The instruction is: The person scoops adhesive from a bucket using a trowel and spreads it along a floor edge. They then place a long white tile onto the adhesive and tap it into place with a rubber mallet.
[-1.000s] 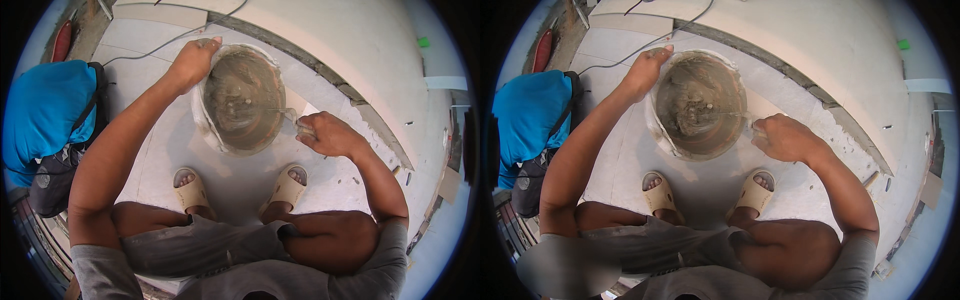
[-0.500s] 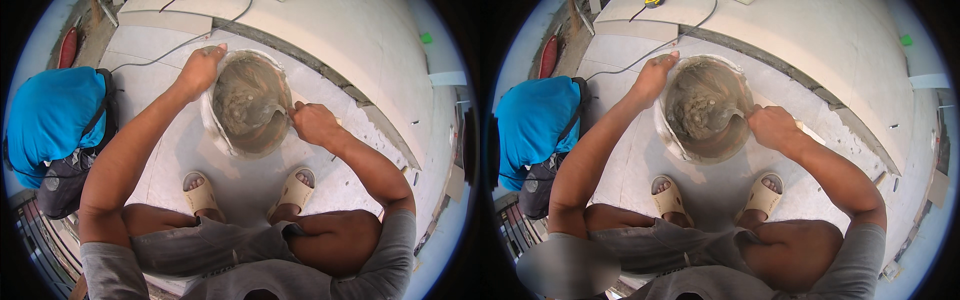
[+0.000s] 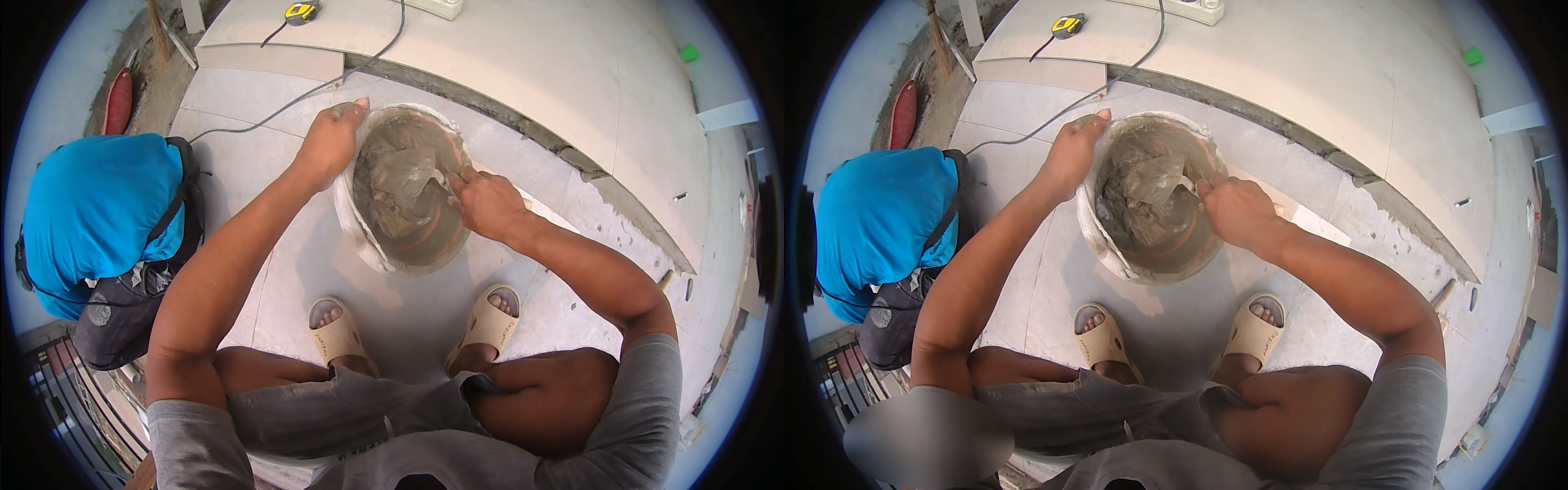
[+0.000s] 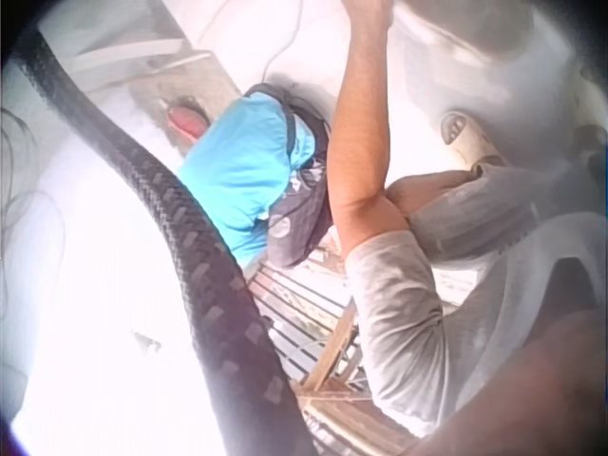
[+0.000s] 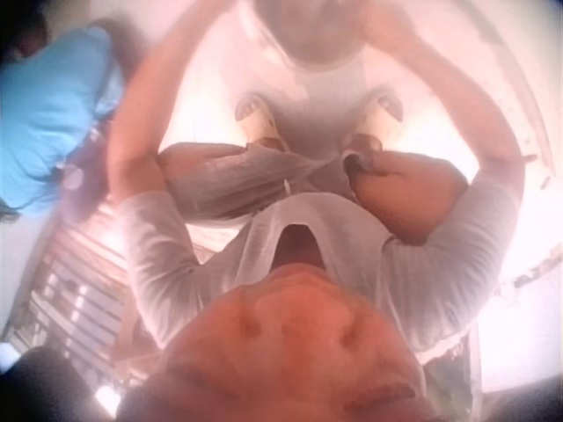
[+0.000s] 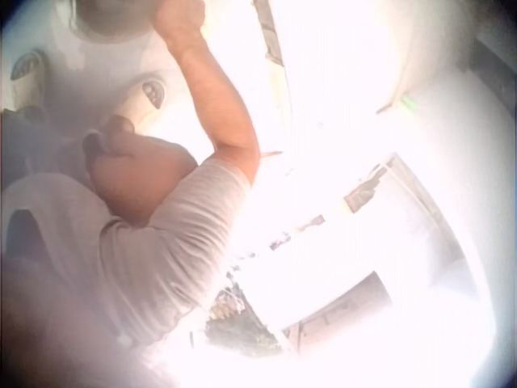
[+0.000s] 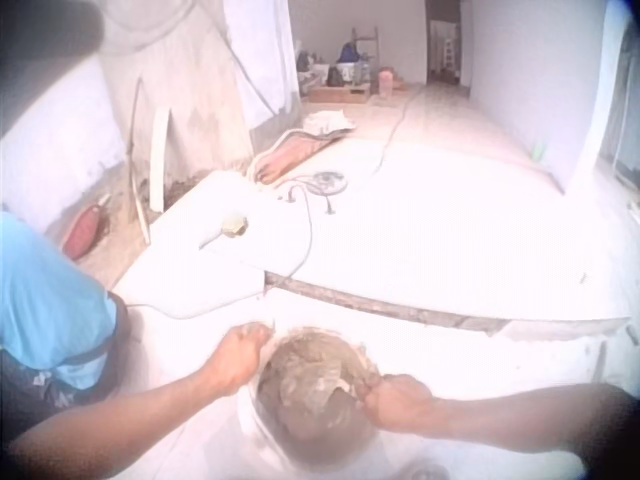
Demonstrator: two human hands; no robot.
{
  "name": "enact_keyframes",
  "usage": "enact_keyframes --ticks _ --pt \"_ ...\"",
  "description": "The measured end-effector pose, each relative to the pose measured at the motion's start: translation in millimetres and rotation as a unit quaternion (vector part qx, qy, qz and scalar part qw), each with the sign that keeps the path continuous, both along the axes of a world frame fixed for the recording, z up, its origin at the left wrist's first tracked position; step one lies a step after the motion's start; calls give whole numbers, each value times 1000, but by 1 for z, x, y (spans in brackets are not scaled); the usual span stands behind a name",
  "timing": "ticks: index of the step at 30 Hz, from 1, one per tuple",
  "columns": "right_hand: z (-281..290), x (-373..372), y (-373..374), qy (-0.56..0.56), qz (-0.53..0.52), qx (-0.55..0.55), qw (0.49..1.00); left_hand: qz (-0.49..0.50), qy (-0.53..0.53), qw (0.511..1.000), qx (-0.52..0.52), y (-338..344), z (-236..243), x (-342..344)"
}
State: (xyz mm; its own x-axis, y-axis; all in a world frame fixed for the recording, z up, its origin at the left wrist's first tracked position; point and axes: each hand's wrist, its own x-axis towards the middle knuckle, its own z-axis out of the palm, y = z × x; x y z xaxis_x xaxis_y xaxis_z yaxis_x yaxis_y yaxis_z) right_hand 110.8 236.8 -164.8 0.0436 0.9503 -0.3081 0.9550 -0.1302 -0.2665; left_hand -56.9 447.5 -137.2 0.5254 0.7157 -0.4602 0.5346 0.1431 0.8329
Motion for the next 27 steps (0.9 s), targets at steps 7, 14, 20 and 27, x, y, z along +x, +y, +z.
enact_keyframes --ticks 7,14,20,27 --pt "-11 -2 4 28 -12 89 996 14 -22 999 18 -9 4 6" --pt "-19 -3 -27 82 -11 233 969 13 28 997 64 -12 5 7" --pt "-9 1 -49 120 -93 227 962 38 11 999 26 -2 4 -11" --pt "-30 59 -99 19 -195 148 969 34 1 997 -64 15 19 -45"
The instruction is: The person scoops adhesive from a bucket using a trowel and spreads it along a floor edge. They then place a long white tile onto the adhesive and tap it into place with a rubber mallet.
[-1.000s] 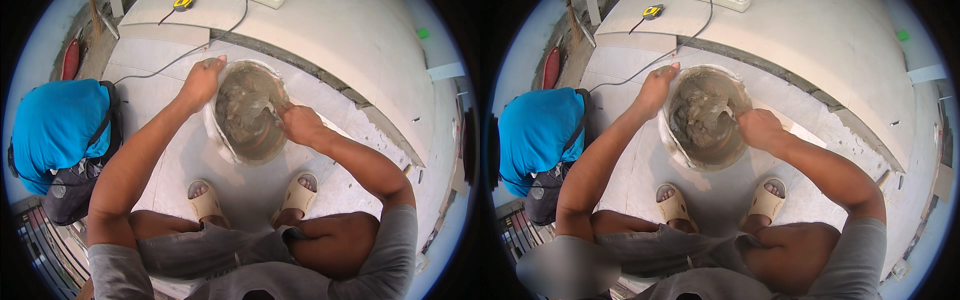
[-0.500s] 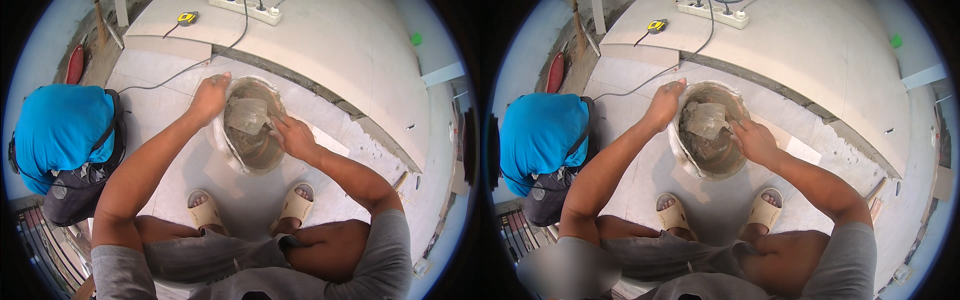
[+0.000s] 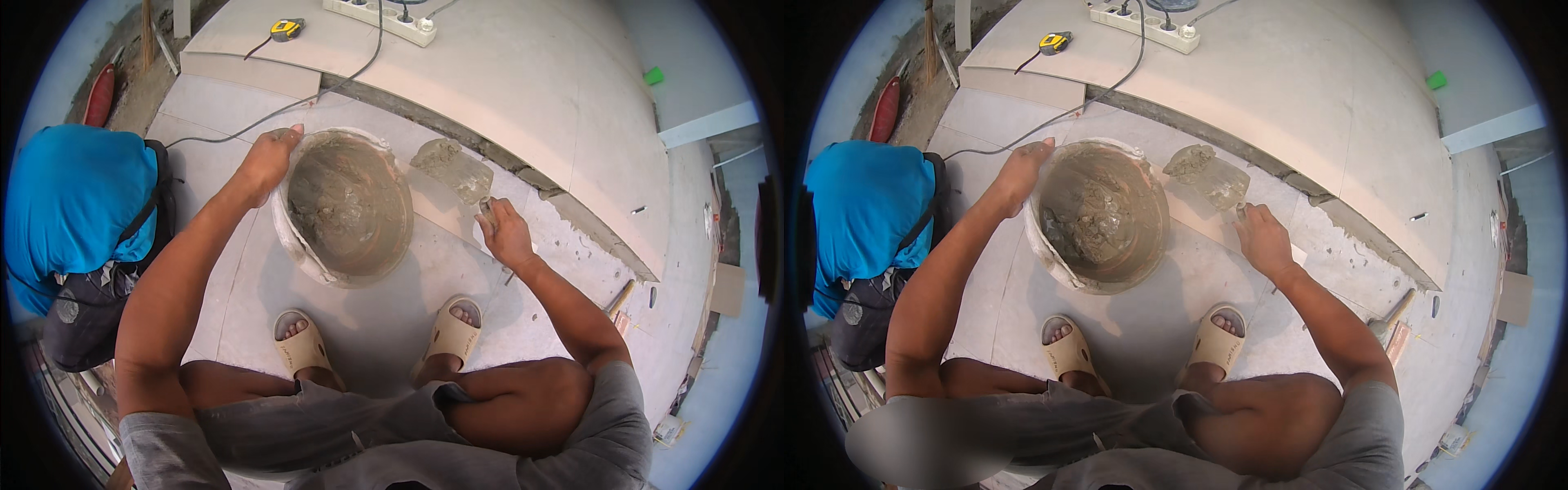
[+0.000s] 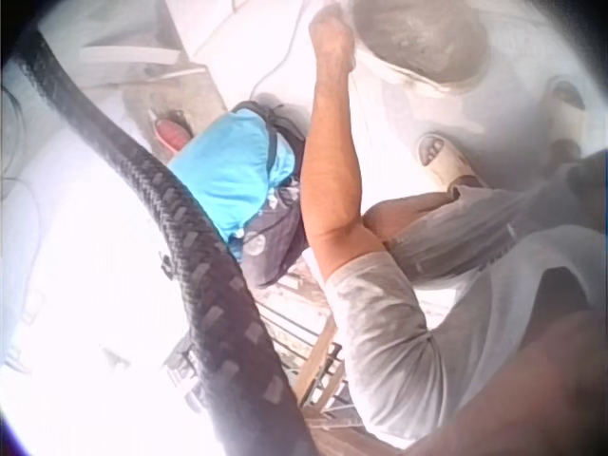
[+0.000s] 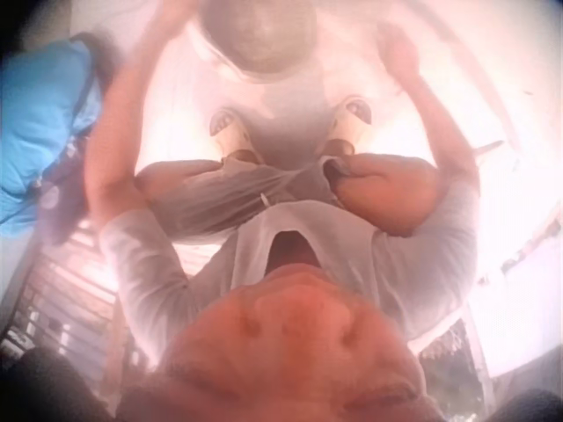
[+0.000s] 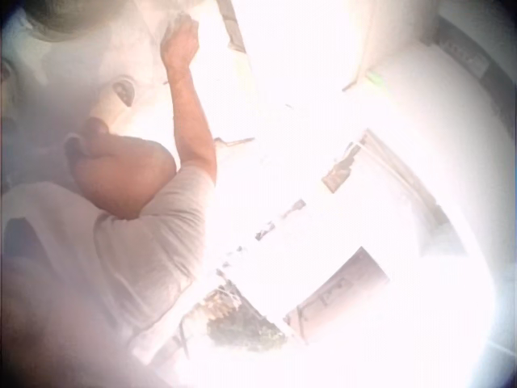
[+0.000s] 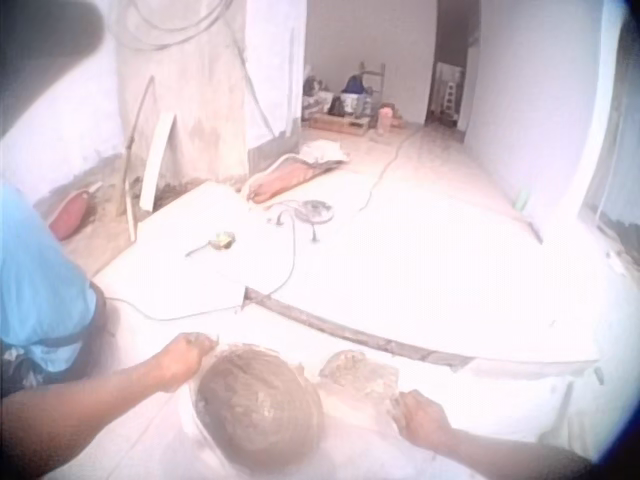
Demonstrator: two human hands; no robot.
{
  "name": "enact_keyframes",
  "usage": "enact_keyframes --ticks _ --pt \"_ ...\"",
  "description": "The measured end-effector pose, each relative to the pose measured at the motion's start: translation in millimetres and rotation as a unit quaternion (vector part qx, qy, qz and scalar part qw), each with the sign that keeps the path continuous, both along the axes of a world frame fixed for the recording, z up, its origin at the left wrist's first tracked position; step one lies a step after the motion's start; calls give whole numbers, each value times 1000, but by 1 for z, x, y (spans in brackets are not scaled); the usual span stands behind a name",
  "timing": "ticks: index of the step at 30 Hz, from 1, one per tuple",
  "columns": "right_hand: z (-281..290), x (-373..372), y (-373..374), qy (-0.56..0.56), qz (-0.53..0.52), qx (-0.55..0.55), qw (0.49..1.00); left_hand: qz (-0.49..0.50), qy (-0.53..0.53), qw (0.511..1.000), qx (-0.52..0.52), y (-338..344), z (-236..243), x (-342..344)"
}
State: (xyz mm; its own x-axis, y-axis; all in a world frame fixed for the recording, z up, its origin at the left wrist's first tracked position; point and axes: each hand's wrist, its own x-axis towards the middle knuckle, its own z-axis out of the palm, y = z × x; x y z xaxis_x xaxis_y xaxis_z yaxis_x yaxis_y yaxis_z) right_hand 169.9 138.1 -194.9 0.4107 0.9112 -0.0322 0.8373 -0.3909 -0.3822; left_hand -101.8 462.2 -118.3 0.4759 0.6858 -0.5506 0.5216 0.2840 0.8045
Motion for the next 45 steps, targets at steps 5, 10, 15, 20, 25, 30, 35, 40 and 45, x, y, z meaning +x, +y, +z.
enact_keyframes --ticks 5,10,15,20,25,30,35,40,45 --pt "-17 28 4 -17 -28 -93 995 -37 50 997 40 12 11 -11" --pt "-2 56 50 -8 -36 -163 986 -64 64 992 93 7 17 -9" --pt "26 74 74 66 -92 -191 975 -101 102 986 90 24 -2 -1" --pt "71 60 89 134 -175 -215 951 -98 111 986 79 20 13 3" --pt "99 49 67 1 -116 -214 970 -93 99 988 68 26 6 2" --pt "132 1 69 22 -28 -170 985 -86 115 987 71 24 6 8" --pt "126 -54 93 216 137 -285 924 -97 112 987 69 15 15 10" --pt "90 -88 107 209 283 -298 887 -106 99 987 61 14 15 9" --pt "65 -113 124 107 302 -305 897 -80 105 989 61 14 16 4"
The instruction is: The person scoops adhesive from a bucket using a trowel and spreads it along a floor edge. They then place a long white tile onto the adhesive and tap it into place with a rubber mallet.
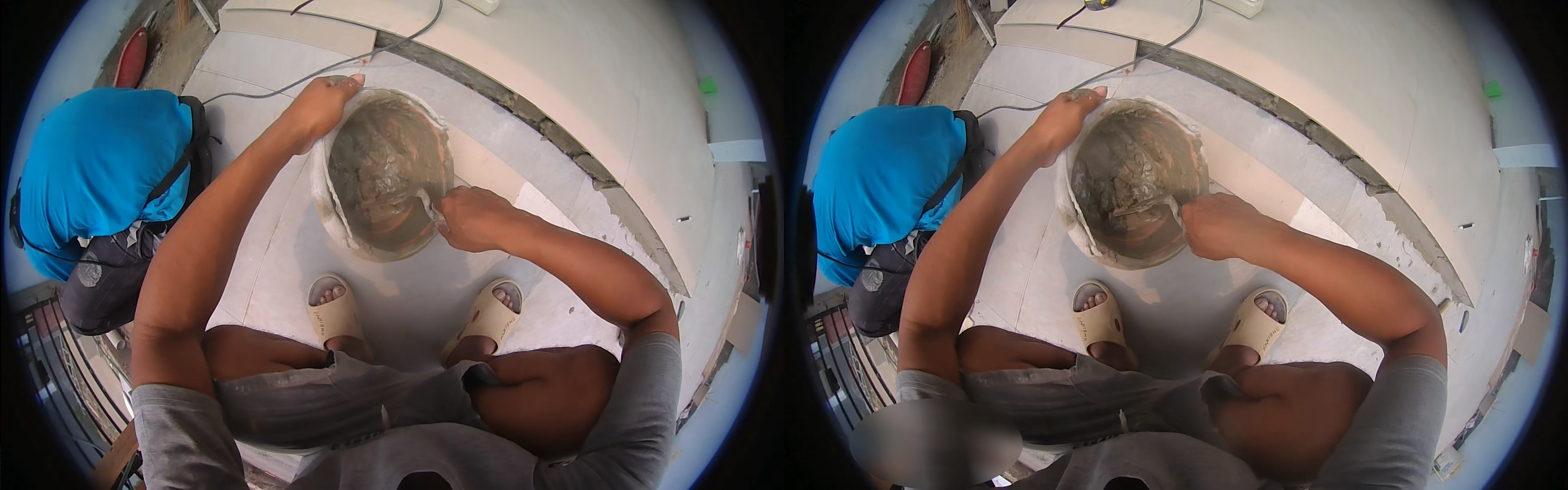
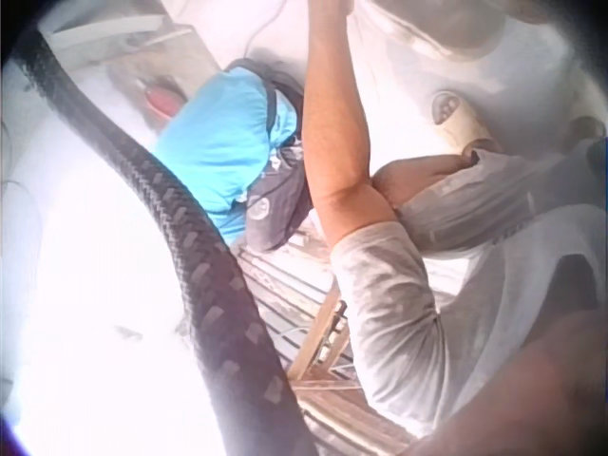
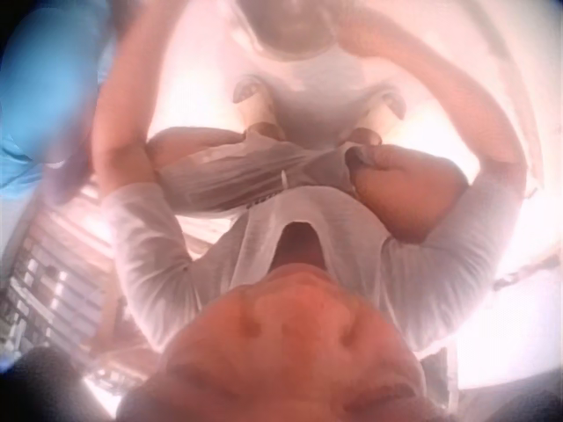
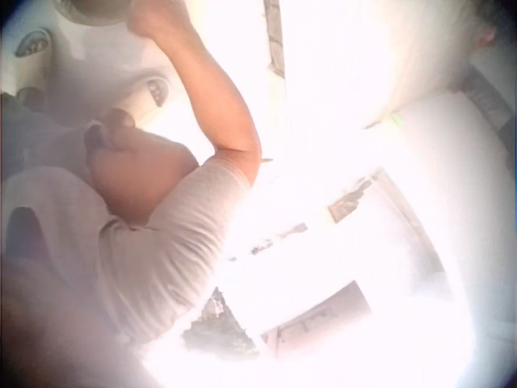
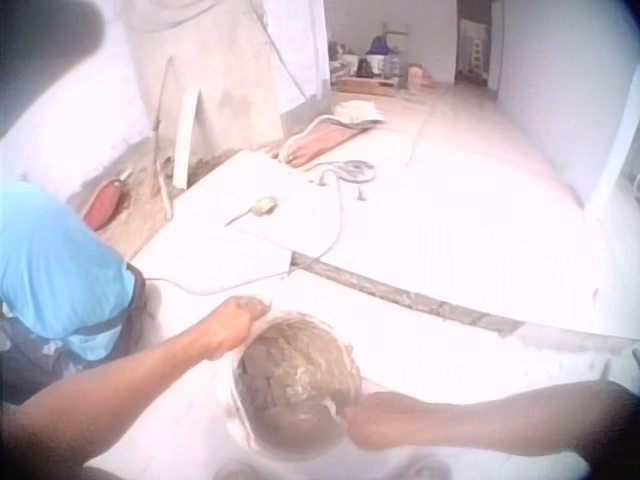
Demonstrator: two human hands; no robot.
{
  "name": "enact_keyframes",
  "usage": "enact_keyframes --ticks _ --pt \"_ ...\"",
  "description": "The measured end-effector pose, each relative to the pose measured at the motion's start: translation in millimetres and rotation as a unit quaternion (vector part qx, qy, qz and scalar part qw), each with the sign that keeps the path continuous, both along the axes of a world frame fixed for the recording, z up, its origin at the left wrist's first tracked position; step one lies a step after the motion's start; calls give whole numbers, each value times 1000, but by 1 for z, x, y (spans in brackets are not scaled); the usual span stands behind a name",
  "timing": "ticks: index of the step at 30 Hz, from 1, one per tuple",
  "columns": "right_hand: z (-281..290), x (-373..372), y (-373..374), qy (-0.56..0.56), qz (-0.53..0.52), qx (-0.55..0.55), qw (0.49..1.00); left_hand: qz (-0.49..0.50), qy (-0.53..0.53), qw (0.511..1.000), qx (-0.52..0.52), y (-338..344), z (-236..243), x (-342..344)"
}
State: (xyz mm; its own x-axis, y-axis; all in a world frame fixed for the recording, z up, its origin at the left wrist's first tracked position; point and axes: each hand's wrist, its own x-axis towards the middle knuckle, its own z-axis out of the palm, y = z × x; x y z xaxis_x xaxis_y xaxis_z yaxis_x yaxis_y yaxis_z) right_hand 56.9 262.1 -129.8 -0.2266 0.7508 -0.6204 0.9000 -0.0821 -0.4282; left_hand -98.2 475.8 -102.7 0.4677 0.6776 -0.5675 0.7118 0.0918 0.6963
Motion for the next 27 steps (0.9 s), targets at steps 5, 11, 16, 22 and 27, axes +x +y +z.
enact_keyframes --ticks 5,11,16,22,27 --pt "-23 -10 9 -18 -26 79 996 4 -13 1000 0 -11 13 5" --pt "-34 -8 12 -22 -55 161 985 30 -21 999 2 -5 -1 2" --pt "-49 -4 16 -26 -80 220 972 52 -32 998 27 -13 4 8" --pt "-69 10 7 33 -97 311 945 70 -58 996 22 -4 -27 8" --pt "-70 13 -7 79 -130 356 922 89 -45 995 22 -10 -12 14"
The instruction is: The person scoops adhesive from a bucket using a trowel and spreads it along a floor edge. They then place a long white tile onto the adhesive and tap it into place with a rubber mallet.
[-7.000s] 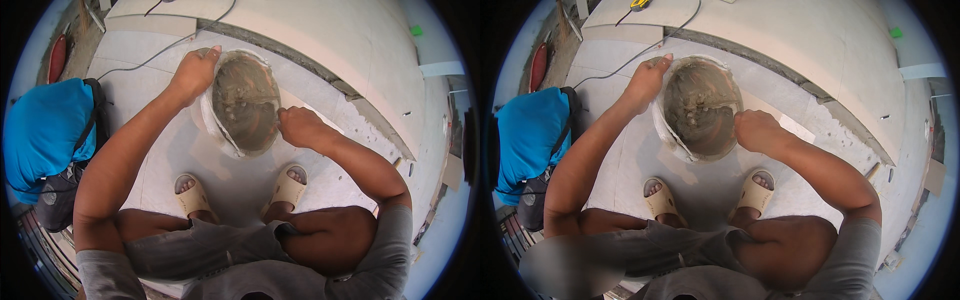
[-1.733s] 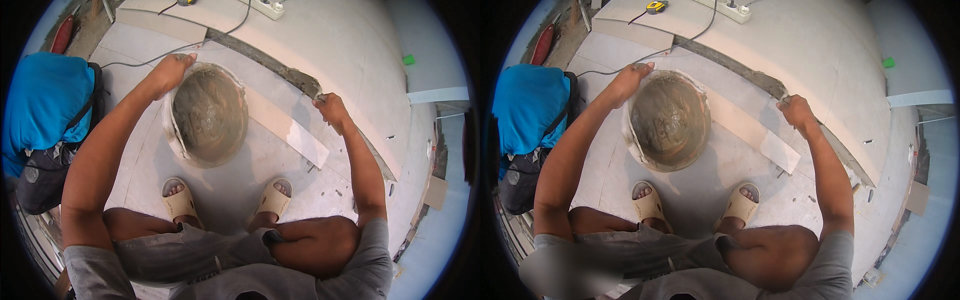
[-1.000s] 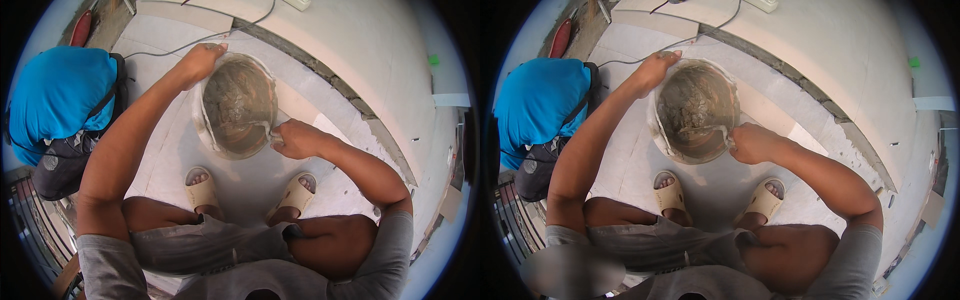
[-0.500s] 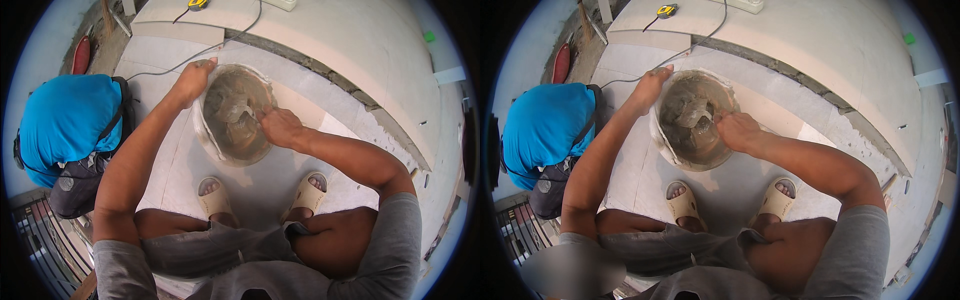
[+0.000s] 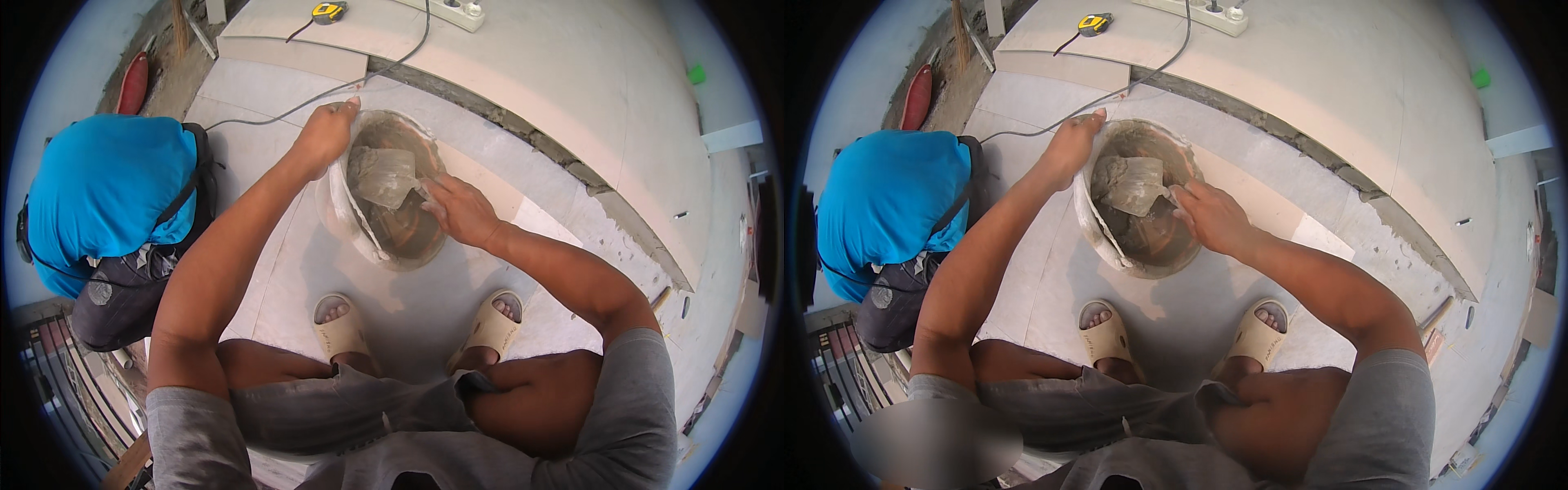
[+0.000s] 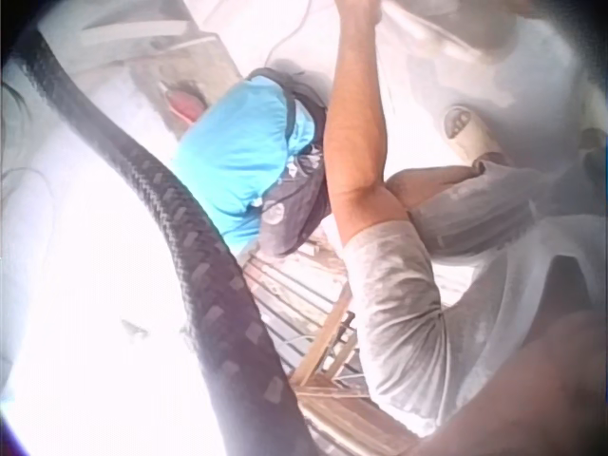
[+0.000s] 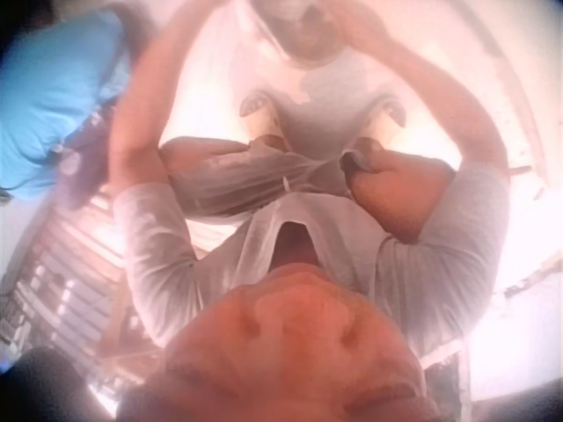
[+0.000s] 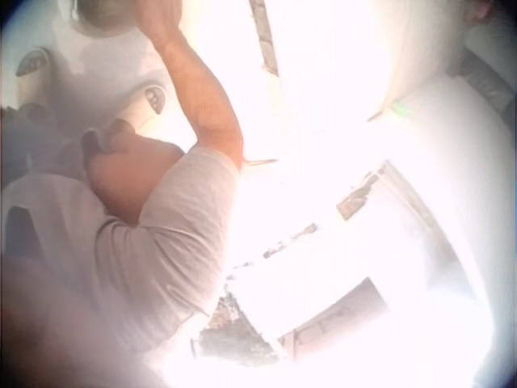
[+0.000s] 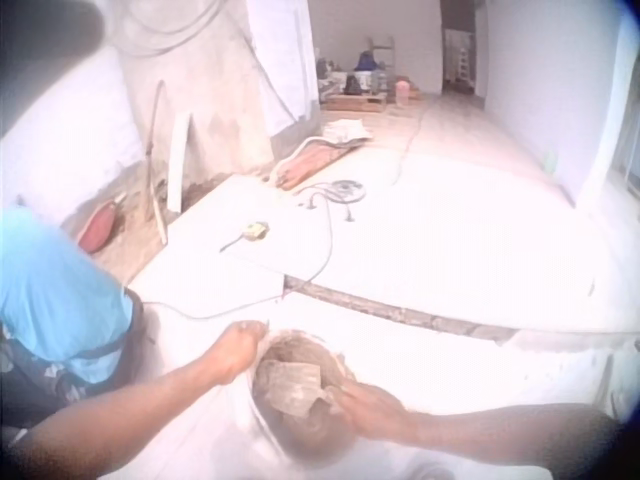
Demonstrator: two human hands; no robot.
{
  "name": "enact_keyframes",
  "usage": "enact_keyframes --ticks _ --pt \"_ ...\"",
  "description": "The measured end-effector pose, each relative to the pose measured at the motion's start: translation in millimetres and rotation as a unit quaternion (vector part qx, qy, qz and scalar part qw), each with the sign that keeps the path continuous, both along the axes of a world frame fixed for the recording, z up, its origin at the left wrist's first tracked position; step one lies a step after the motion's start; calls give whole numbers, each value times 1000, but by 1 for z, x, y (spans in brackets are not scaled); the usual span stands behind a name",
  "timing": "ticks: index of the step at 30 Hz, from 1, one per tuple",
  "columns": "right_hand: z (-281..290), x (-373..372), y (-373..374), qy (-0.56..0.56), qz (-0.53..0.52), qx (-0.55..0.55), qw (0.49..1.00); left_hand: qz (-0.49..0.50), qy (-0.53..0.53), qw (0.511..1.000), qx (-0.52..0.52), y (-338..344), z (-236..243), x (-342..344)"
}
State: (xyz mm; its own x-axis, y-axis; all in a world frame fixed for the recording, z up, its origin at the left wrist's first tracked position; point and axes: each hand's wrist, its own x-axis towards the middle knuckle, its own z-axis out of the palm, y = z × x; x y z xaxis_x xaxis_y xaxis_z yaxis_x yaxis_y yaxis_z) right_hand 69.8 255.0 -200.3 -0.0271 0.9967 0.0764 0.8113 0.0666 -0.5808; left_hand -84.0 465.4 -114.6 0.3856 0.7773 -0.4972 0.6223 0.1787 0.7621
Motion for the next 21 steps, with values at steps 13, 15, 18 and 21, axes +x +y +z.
enact_keyframes --ticks 13,15,18,21 --pt "1 55 -39 4 -137 4 991 60 -49 994 -78 18 -3 -18" --pt "-4 74 -42 -30 -165 -40 985 57 -54 994 -72 14 1 -16" --pt "-13 101 -34 -61 -201 -101 972 49 -30 998 -22 5 10 -6" --pt "-7 119 -4 -75 -208 -191 956 31 -16 999 8 5 8 -5"
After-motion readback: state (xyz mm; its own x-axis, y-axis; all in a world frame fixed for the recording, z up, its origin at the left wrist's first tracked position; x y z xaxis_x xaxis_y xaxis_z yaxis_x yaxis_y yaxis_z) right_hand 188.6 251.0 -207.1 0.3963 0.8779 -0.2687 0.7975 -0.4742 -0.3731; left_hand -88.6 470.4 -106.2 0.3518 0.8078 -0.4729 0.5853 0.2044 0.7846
